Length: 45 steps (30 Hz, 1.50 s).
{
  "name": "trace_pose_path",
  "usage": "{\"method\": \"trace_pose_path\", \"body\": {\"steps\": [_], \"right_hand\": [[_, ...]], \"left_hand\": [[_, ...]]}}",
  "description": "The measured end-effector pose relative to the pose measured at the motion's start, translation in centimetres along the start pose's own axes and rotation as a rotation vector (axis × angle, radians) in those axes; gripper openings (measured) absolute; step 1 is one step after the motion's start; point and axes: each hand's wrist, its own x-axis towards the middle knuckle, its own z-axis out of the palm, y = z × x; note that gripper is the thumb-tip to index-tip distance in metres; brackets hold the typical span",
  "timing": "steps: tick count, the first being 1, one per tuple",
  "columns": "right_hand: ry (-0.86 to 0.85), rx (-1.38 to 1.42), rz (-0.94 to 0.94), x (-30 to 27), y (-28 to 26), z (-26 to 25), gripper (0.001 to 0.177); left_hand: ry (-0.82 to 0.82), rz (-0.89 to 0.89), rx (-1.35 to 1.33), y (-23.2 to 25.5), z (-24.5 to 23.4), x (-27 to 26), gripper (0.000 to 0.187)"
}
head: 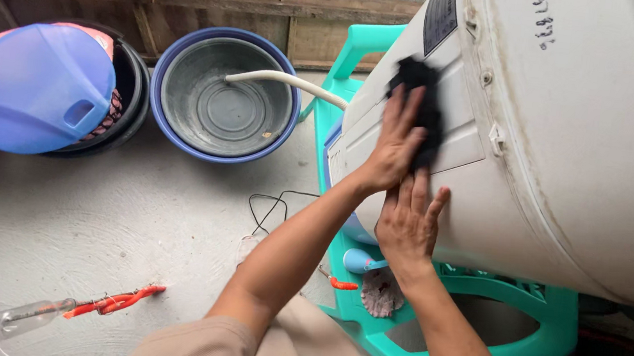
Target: The person cleans the exterior of a washing machine by wiping its outer surfaces with a cloth.
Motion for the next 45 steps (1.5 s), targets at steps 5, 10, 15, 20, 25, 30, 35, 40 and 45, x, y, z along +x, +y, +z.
{"method": "trace_pose_path", "body": {"steps": [5,10,15,20,25,30,35,40,45], "right_hand": [[0.184,-0.116,-0.077,-2.1,-0.3,0.7,0.048],[0.214,0.045,-0.029,-4.1,-0.1,0.2,0.048],[0.215,0.061,-0.059,-3.8,0.5,-0.9,0.046],[0.299,0.272,-0.012,-4.9,0.1,0.2,0.025],[0.278,0.205,-0.061,-7.8,-0.4,0.8,0.035],[0.227,0.074,-0.083,-6.4,0.2,-0.5,0.049],[0.247,-0.014,-0.135,-3.5,-0.6,-2.9,0.065],[0.113,0.284,0.057,3.0,-1.3,-3.1,0.092],[0.026,0.090,0.151,10.3,-2.4,0.8,0.094]], "left_hand": [[0.052,-0.939,-0.274,-9.6,-0.1,-6.7,0.064],[0.028,-0.637,0.020,-3.8,0.0,-6.0,0.069],[0.029,-0.056,0.178,8.8,-0.6,-2.8,0.068],[0.085,-0.019,0.196,5.1,0.3,-3.8,0.068],[0.131,-0.508,0.197,-8.3,2.4,-12.4,0.069],[0.234,-0.638,-0.177,-7.4,3.8,-13.9,0.083],[0.134,-0.626,-0.805,0.0,-0.3,-8.5,0.054],[-0.024,-0.535,-1.182,0.0,-5.6,-3.2,0.054],[-0.079,-0.680,-1.226,-5.9,-8.2,-3.1,0.048]]}}
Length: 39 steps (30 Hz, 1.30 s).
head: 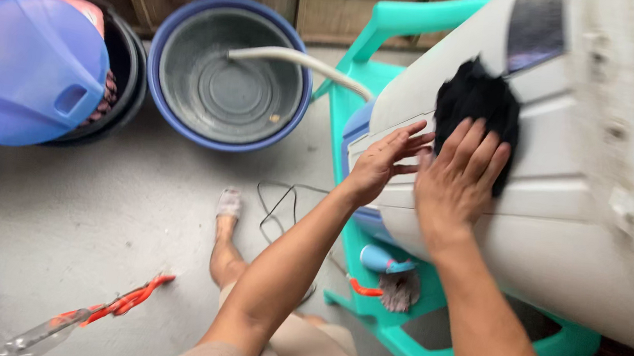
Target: The person cleans the exterior of a washing machine by wiping its outer surfaces with a cloth.
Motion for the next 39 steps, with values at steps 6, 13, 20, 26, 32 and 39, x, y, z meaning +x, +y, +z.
{"method": "trace_pose_path", "body": {"steps": [6,13,20,26,32,39], "right_hand": [[-0.158,-0.427,-0.088,9.6,-3.5,7.2,0.075],[-0.712,-0.683,-0.652,9.5,-15.5,22.6,0.072],[-0.655,-0.340,-0.215,13.7,-10.9,16.9,0.076],[-0.558,-0.475,-0.036,18.0,-9.9,15.0,0.068],[-0.965,-0.576,-0.437,15.9,-18.7,30.3,0.081],[-1.129,-0.373,-0.588,12.7,-22.0,37.0,0.065]], "left_hand": [[0.496,-0.282,0.365,-0.6,-13.7,0.9,0.056],[0.426,-0.364,0.604,-0.2,-28.1,-1.1,0.051],[0.537,-0.446,0.640,0.9,-31.3,0.7,0.051],[0.529,-0.536,0.532,0.7,-29.0,6.6,0.049],[0.489,-0.509,0.674,-0.3,-33.5,9.1,0.044],[0.606,-0.478,0.626,-0.6,-41.0,5.0,0.045]]}}
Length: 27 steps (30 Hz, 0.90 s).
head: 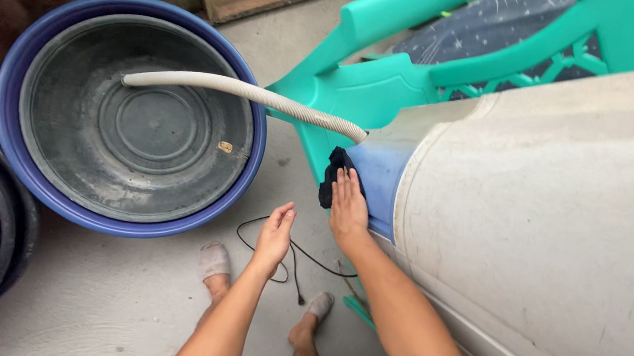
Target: The person cleans the exterior of a washing machine by wiping its outer surfaces with a cloth.
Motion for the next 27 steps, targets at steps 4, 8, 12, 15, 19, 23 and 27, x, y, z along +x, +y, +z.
{"method": "trace_pose_path", "body": {"steps": [4,8,12,15,19,23,27], "right_hand": [[-0.091,0.071,0.099,-7.6,3.8,-3.9,0.067],[0.023,0.071,0.333,-12.0,8.3,-6.4,0.071],[-0.078,-0.106,0.333,-5.5,7.2,-7.9,0.078],[-0.097,-0.102,0.198,-0.9,4.8,-6.9,0.076],[-0.083,-0.173,0.103,1.8,2.5,-5.0,0.074],[0.006,-0.205,0.042,-5.5,0.8,-3.2,0.071],[-0.115,-0.008,-0.014,-15.5,3.3,-3.7,0.075]], "left_hand": [[-0.004,-0.177,0.027,2.3,0.2,-2.1,0.049],[-0.063,-0.169,0.038,3.5,1.3,-2.0,0.051],[-0.092,-0.205,0.075,2.6,1.2,-1.3,0.053],[-0.112,0.018,0.060,2.1,-0.7,-0.5,0.052],[-0.031,-0.225,0.168,2.9,-3.8,-1.0,0.053],[-0.098,-0.105,0.089,1.2,-1.5,-2.3,0.050],[-0.227,-0.025,0.038,1.4,4.0,-4.7,0.048]]}}
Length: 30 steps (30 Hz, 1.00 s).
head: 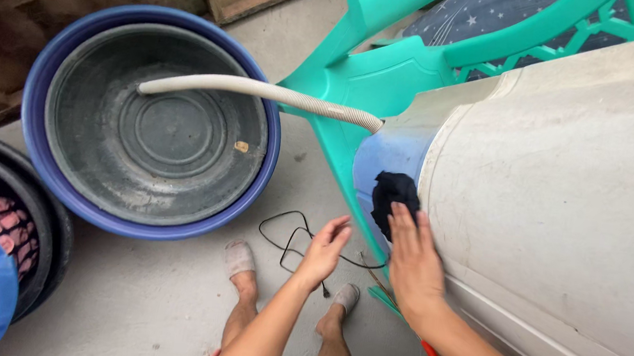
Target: The person cleans the exterior of a washing machine by wiping its outer surfaces with a cloth.
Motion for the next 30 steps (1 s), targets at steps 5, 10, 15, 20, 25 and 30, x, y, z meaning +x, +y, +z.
{"method": "trace_pose_path", "body": {"steps": [5,10,15,20,25,30], "right_hand": [[-0.004,-0.060,0.068,0.6,-0.8,0.1,0.074],[0.018,-0.149,-0.004,10.4,-5.9,1.9,0.074],[-0.002,-0.091,-0.049,13.9,-6.8,1.4,0.071],[0.091,0.071,0.171,3.5,-1.1,-0.8,0.070],[0.175,0.185,0.343,-3.4,4.6,-3.0,0.073],[0.145,-0.024,0.392,6.3,4.5,-3.9,0.069]], "left_hand": [[0.040,-0.201,-0.041,1.2,2.0,-0.2,0.050],[0.102,-0.010,0.128,-1.0,-4.5,0.3,0.050],[0.155,-0.023,0.012,-3.4,-10.2,-1.7,0.048],[0.091,-0.087,0.075,-0.7,-5.6,-2.2,0.048],[0.007,-0.059,-0.015,4.0,0.9,-0.7,0.048],[0.028,0.007,0.039,5.8,0.8,1.8,0.049]]}}
